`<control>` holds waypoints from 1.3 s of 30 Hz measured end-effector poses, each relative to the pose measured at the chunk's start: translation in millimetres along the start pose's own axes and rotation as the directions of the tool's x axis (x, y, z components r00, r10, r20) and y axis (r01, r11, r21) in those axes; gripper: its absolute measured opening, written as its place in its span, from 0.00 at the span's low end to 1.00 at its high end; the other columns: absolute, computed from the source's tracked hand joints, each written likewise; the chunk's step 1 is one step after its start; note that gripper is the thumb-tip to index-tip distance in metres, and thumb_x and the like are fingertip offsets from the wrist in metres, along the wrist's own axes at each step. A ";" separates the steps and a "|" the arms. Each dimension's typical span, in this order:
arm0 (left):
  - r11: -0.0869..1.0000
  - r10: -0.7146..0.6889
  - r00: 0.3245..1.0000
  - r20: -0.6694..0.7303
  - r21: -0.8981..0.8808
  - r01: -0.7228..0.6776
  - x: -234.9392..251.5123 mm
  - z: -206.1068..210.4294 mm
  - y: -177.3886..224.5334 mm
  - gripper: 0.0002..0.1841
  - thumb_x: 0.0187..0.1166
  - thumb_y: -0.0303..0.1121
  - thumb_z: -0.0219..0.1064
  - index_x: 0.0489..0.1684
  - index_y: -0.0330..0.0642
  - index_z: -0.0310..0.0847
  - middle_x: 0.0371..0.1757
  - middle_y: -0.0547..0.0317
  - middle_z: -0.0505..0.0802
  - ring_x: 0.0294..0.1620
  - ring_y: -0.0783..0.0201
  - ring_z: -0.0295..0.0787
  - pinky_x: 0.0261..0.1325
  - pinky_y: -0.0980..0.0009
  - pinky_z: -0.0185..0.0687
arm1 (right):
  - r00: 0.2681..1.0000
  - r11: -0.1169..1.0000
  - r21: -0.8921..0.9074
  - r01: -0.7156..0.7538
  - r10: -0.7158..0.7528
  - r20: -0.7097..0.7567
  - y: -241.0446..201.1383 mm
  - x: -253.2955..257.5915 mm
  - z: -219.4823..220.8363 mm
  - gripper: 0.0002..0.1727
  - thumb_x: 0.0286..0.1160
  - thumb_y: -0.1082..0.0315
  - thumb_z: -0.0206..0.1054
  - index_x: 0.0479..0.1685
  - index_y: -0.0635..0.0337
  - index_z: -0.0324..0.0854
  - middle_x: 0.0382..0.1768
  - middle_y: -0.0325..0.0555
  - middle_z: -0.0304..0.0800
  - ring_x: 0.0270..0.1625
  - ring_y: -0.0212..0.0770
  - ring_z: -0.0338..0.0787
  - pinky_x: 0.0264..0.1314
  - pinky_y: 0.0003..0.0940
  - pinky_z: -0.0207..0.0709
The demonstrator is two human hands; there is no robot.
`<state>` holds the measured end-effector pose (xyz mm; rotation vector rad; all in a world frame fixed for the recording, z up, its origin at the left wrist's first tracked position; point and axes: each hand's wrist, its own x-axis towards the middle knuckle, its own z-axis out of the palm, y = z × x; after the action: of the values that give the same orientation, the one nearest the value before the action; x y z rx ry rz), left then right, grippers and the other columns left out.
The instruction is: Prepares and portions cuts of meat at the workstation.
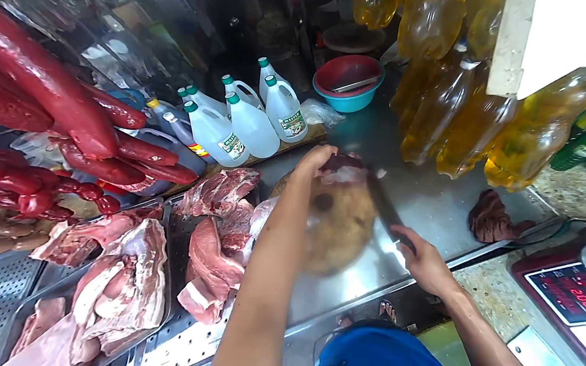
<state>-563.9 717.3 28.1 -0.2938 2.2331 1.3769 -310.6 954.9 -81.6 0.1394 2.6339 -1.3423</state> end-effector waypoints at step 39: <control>0.895 0.280 0.896 -0.346 0.433 -0.112 -33.4 64.0 -138.6 0.34 0.74 0.60 0.71 0.73 0.45 0.80 0.77 0.39 0.80 0.77 0.38 0.76 0.74 0.36 0.75 | 0.991 0.959 0.275 -0.062 0.025 0.135 56.1 -56.3 -28.0 0.44 0.80 0.67 0.64 0.96 0.40 0.47 0.43 0.42 0.93 0.20 0.38 0.85 0.19 0.33 0.82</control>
<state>-457.1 706.6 -85.5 -0.2151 2.8976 0.9695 -249.5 1010.5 -98.5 0.1410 2.3114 -1.6421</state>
